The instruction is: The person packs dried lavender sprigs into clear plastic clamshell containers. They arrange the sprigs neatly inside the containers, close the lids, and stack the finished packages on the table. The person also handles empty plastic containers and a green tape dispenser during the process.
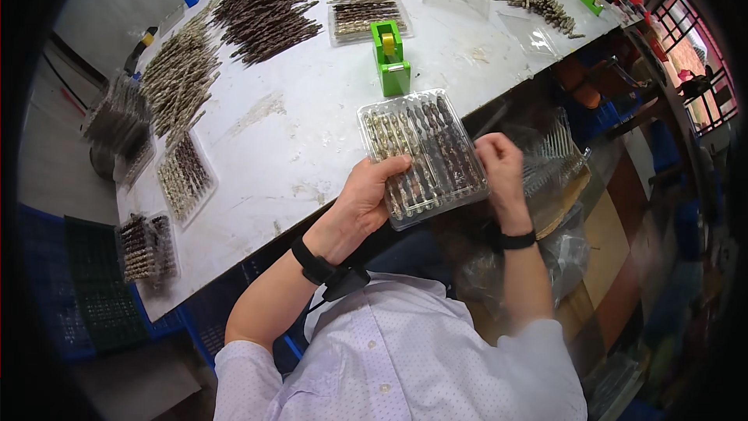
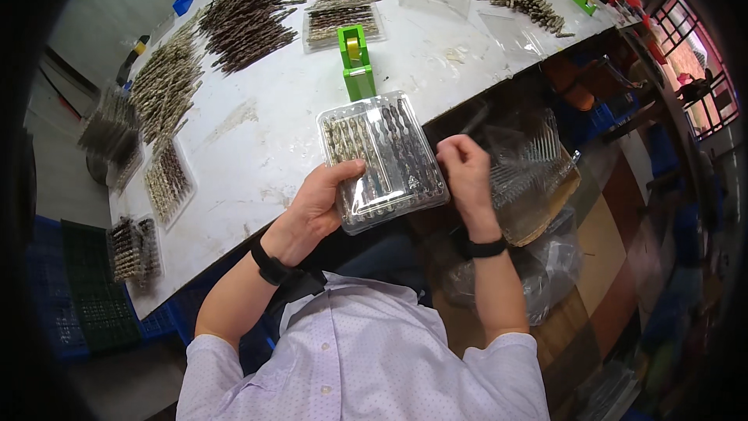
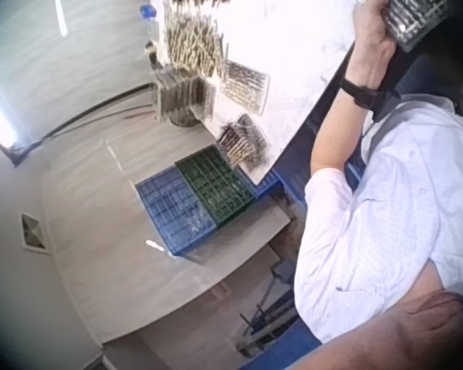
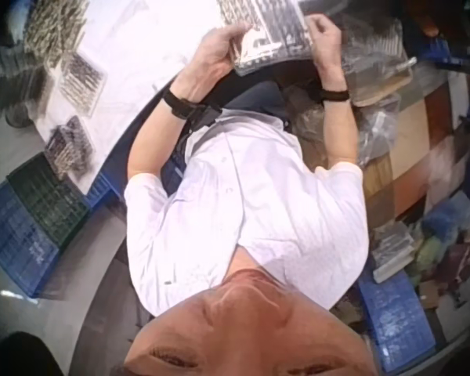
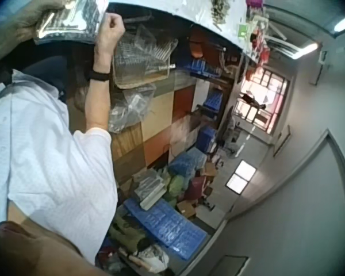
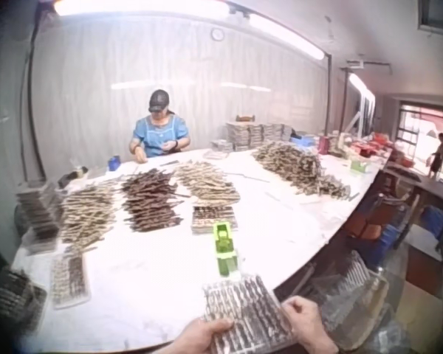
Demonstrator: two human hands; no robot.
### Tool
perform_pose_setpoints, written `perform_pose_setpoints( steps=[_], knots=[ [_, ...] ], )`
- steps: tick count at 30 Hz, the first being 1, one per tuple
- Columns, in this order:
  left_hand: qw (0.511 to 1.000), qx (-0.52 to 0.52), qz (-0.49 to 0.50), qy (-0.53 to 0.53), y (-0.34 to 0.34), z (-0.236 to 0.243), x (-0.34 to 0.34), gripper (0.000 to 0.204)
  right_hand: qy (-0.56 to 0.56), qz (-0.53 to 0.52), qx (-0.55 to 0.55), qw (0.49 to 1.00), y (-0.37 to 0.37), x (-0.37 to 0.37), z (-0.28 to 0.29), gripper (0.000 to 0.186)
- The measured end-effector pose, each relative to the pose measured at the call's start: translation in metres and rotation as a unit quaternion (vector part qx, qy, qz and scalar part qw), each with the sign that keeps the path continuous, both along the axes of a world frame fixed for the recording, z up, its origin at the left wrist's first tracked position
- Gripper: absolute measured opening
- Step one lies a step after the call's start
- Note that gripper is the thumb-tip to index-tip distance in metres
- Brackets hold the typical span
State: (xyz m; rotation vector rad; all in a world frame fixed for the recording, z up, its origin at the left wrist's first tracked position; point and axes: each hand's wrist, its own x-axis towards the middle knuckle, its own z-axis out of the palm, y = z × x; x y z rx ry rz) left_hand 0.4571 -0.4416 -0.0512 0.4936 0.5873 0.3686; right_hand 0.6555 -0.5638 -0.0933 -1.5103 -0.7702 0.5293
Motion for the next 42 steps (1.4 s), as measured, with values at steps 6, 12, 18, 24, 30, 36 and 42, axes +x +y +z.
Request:
perform_pose_setpoints(
  steps=[6,12,18,24,30,36,42],
  knots=[
    [1.0,0.022,0.006,-0.009,0.0,0.006,-0.002,0.024,-0.447,0.253,0.031,0.858,-0.027,-0.006,0.106,0.028],
    [0.999,0.045,-0.005,-0.018,0.002,0.003,-0.003,0.026,-0.553,0.268,-0.056,0.787,0.014,-0.002,0.086,0.033],
    [0.997,0.06,-0.042,0.005,0.013,-0.001,-0.009,0.028,-0.503,0.26,-0.05,0.823,0.076,0.02,0.068,0.03],
    [0.991,0.12,-0.063,-0.019,0.005,-0.007,-0.024,0.03,-0.431,0.3,-0.052,0.849,0.057,0.004,0.074,0.029],
    [0.964,0.251,-0.084,0.04,-0.037,-0.018,-0.064,0.031,-0.192,0.387,-0.001,0.902,0.027,0.002,0.094,0.036],
    [0.944,0.317,-0.073,0.049,-0.033,-0.032,-0.057,0.027,0.119,0.238,-0.157,0.951,0.118,0.009,0.082,0.02],
    [0.927,0.359,-0.061,0.085,-0.027,-0.036,-0.053,0.027,0.0,0.267,-0.255,0.929,0.148,0.006,0.035,0.014]
  ],
)
